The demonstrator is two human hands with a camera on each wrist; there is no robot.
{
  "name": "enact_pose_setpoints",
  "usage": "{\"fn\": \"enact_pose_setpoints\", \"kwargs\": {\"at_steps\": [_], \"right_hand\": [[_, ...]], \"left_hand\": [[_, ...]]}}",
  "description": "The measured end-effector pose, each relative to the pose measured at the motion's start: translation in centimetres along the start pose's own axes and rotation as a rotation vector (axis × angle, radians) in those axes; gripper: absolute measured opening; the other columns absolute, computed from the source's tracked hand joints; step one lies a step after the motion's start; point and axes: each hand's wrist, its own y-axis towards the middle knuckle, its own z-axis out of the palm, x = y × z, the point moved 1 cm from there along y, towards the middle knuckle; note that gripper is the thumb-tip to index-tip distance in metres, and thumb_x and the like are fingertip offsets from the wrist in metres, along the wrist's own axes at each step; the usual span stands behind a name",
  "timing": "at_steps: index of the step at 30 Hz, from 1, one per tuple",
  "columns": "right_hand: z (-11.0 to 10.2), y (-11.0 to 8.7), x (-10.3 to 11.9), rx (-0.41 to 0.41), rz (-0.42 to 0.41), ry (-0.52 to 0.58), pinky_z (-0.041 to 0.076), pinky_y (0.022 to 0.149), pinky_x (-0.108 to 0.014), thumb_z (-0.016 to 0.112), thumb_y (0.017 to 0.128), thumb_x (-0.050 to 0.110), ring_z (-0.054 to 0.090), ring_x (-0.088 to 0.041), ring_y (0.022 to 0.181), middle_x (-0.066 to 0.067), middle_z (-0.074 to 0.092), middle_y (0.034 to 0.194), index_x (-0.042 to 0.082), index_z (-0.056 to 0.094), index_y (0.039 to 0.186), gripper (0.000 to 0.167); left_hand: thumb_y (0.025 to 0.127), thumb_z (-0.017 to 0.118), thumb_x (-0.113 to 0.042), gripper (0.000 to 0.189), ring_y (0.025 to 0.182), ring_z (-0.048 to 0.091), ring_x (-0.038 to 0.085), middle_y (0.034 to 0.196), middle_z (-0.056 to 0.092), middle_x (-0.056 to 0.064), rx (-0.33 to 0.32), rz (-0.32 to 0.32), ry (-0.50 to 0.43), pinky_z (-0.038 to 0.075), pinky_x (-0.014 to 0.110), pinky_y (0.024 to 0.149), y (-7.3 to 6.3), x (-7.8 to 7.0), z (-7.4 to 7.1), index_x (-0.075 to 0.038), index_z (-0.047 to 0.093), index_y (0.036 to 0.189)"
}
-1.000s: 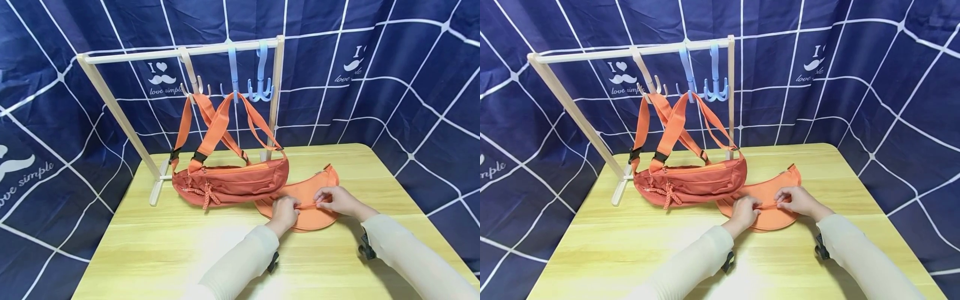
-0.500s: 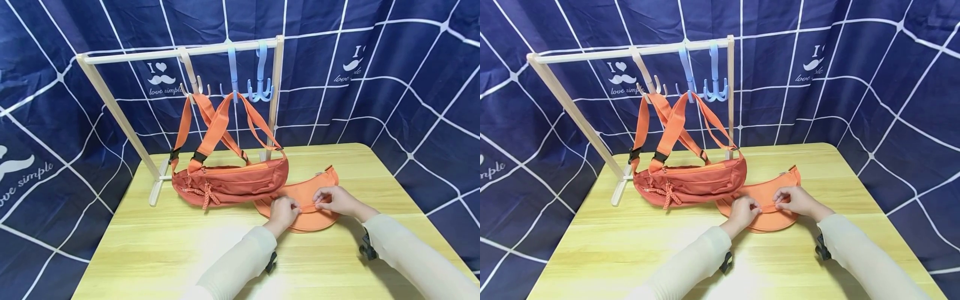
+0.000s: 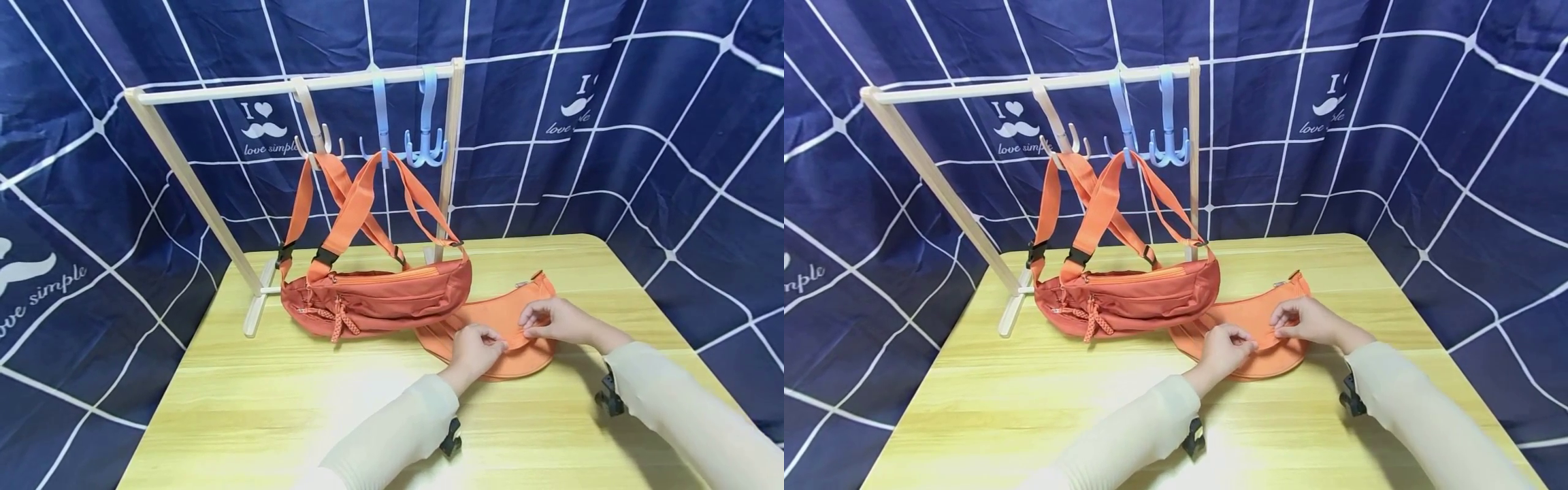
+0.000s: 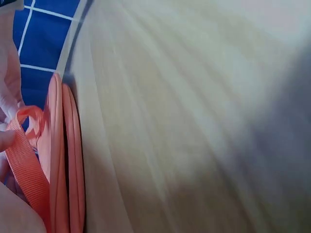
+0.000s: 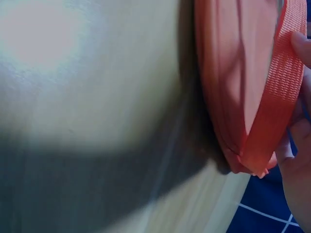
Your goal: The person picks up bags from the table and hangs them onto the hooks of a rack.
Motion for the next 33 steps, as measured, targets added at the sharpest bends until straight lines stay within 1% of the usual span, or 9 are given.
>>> {"fn": "enact_pose_setpoints", "kwargs": {"at_steps": [2, 5, 13, 16, 20, 22, 24, 29, 33], "right_hand": [[-0.4, 0.0, 0.1, 0.025, 0.009, 0.016, 0.053, 0.071, -0.026, 0.076, 0.080, 0.005, 0.062, -0.009, 0.077, -0.002, 0.066, 0.082, 0.004, 0.066, 0.090, 0.014], [-1.0, 0.0, 0.2, 0.063, 0.027, 0.052, 0.052, 0.071, -0.026, 0.076, 0.079, 0.005, 0.063, -0.010, 0.075, -0.003, 0.066, 0.082, 0.002, 0.066, 0.091, 0.016], [-2.5, 0.3, 0.6, 0.179, 0.028, 0.120, 0.052, 0.067, -0.025, 0.074, 0.081, 0.003, 0.064, -0.011, 0.075, -0.009, 0.067, 0.081, -0.002, 0.064, 0.092, 0.015], [-2.9, 0.4, 0.9, 0.211, 0.025, 0.134, 0.052, 0.067, -0.026, 0.073, 0.081, 0.001, 0.064, -0.011, 0.075, -0.005, 0.067, 0.081, -0.003, 0.064, 0.092, 0.014], [-3.6, 0.4, 1.6, 0.245, 0.008, 0.137, 0.053, 0.067, -0.026, 0.070, 0.081, -0.004, 0.064, -0.011, 0.075, 0.001, 0.069, 0.084, -0.004, 0.066, 0.093, 0.012], [-4.0, 0.3, 2.0, 0.267, -0.001, 0.141, 0.053, 0.066, -0.026, 0.068, 0.083, -0.004, 0.065, -0.010, 0.075, 0.000, 0.070, 0.084, -0.005, 0.067, 0.094, 0.011], [-4.5, 0.2, 2.3, 0.293, -0.008, 0.149, 0.053, 0.066, -0.026, 0.066, 0.085, -0.003, 0.064, -0.008, 0.075, 0.000, 0.070, 0.084, -0.007, 0.067, 0.096, 0.012], [-5.7, 0.3, 3.4, 0.348, 0.013, 0.147, 0.051, 0.060, -0.025, 0.062, 0.088, -0.001, 0.059, -0.003, 0.069, 0.006, 0.066, 0.079, -0.006, 0.068, 0.097, 0.012], [-6.8, 0.3, 4.3, 0.353, 0.032, 0.146, 0.048, 0.054, -0.025, 0.061, 0.089, -0.001, 0.053, -0.001, 0.063, 0.012, 0.059, 0.072, -0.002, 0.068, 0.093, 0.008]], "left_hand": [[0.076, 0.081, -0.017, 0.011, 0.059, 0.050, -0.006, 0.066, 0.058, -0.016, -0.002, -0.037, -0.051, 0.041, 0.011, 0.060, -0.1, -0.2, 0.3, -0.015, 0.072, 0.070], [0.076, 0.081, -0.016, 0.011, 0.059, 0.050, -0.005, 0.064, 0.058, -0.015, -0.015, -0.058, -0.094, 0.041, 0.012, 0.059, -0.3, -0.5, 0.5, -0.014, 0.072, 0.070], [0.075, 0.080, -0.017, 0.010, 0.063, 0.048, -0.004, 0.068, 0.056, -0.015, -0.044, -0.033, -0.131, 0.040, 0.014, 0.060, -0.9, -1.3, 0.6, -0.013, 0.072, 0.071], [0.077, 0.079, -0.020, 0.010, 0.063, 0.046, -0.004, 0.070, 0.056, -0.016, -0.040, 0.000, -0.081, 0.038, 0.015, 0.068, -1.0, -1.6, 0.4, -0.016, 0.072, 0.073], [0.080, 0.077, -0.027, 0.008, 0.065, 0.046, -0.005, 0.075, 0.058, -0.019, -0.041, 0.111, 0.096, 0.034, 0.021, 0.078, -0.8, -2.1, 0.0, -0.021, 0.072, 0.077], [0.081, 0.075, -0.030, 0.009, 0.067, 0.047, -0.005, 0.078, 0.060, -0.019, -0.049, 0.171, 0.180, 0.032, 0.022, 0.080, -0.7, -2.4, -0.3, -0.023, 0.071, 0.079], [0.081, 0.075, -0.033, 0.009, 0.069, 0.047, -0.007, 0.080, 0.060, -0.021, -0.052, 0.204, 0.227, 0.032, 0.021, 0.078, -0.6, -2.8, -0.6, -0.025, 0.071, 0.080], [0.082, 0.074, -0.033, 0.009, 0.065, 0.043, -0.006, 0.078, 0.059, -0.019, -0.027, 0.212, 0.220, 0.032, 0.020, 0.075, -0.3, -4.3, -1.3, -0.025, 0.071, 0.081], [0.084, 0.072, -0.032, 0.010, 0.062, 0.041, -0.005, 0.077, 0.059, -0.018, -0.013, 0.244, 0.200, 0.032, 0.018, 0.071, 0.0, -5.4, -1.9, -0.023, 0.071, 0.082]]}}
